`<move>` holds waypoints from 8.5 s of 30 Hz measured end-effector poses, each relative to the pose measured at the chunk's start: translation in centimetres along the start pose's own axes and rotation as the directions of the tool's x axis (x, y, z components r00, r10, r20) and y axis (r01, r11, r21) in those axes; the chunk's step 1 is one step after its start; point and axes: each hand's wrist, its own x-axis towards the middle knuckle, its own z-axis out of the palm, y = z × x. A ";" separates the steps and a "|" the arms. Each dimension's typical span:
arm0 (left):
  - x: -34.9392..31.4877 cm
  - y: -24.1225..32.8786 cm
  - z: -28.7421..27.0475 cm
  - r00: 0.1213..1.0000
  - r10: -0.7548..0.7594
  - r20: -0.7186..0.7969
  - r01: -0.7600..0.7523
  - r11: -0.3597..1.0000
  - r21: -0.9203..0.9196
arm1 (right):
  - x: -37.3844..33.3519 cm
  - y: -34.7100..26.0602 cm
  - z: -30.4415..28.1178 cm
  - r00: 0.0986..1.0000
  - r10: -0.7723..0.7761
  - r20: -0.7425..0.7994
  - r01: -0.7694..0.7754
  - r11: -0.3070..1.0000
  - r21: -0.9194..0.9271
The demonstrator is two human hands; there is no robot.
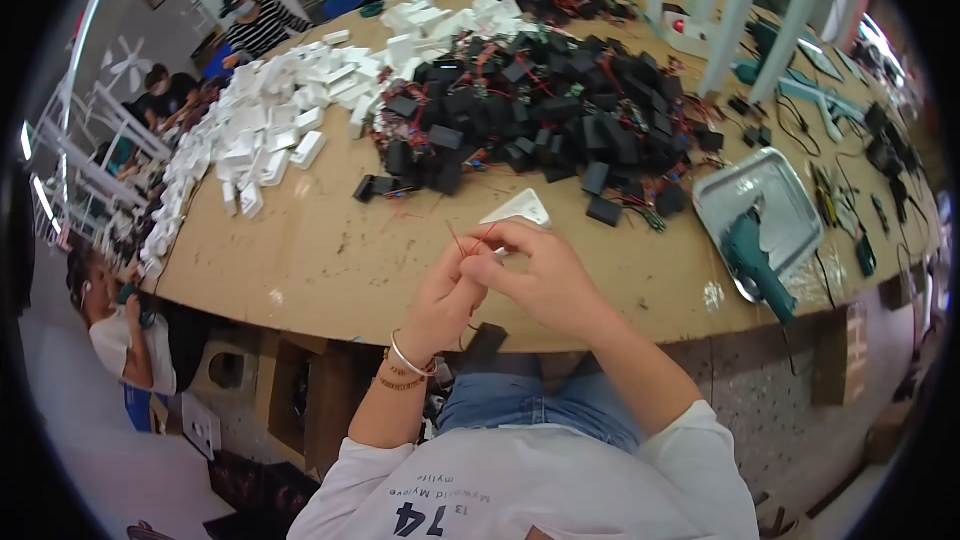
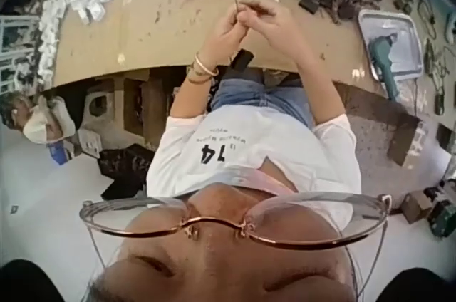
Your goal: Assembling electronic modules into plastic housings and soldering internal wires.
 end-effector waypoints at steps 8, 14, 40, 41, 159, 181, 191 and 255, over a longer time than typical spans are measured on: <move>0.1 0.6 1.8 0.980 -0.111 0.168 0.068 0.968 0.241 | -1.6 1.7 -1.5 0.988 0.107 -0.114 -0.079 0.970 0.229; -0.1 -0.8 1.8 0.973 -0.166 0.157 0.198 0.956 -0.217 | -1.8 1.7 -2.2 0.997 0.048 -0.063 -0.023 0.936 0.352; 1.9 -0.4 2.7 0.938 0.321 0.132 -0.328 0.697 0.637 | -2.8 3.1 -2.0 0.940 0.104 -0.326 0.006 0.947 0.321; 1.7 -0.1 2.6 0.917 0.353 0.188 -0.381 0.631 0.676 | -2.9 2.9 -1.9 0.940 0.099 -0.327 0.010 0.949 0.316; 3.7 -10.7 10.6 0.874 0.435 0.215 -0.329 0.205 0.922 | -22.3 9.8 -2.5 0.846 0.030 -0.532 -0.160 0.967 -0.200; 3.6 -10.7 10.4 0.868 0.431 0.247 -0.373 0.236 0.897 | -20.4 9.7 -2.6 0.809 0.078 -0.582 -0.235 0.952 -0.198; 3.7 -10.6 10.5 0.873 0.436 0.217 -0.348 0.248 0.904 | -20.9 10.3 -2.7 0.826 0.147 -0.545 -0.275 0.948 -0.162; 3.7 -10.7 10.5 0.891 0.412 0.192 -0.320 0.268 0.909 | -21.5 11.4 -2.7 0.762 0.320 -0.563 -0.317 0.942 0.106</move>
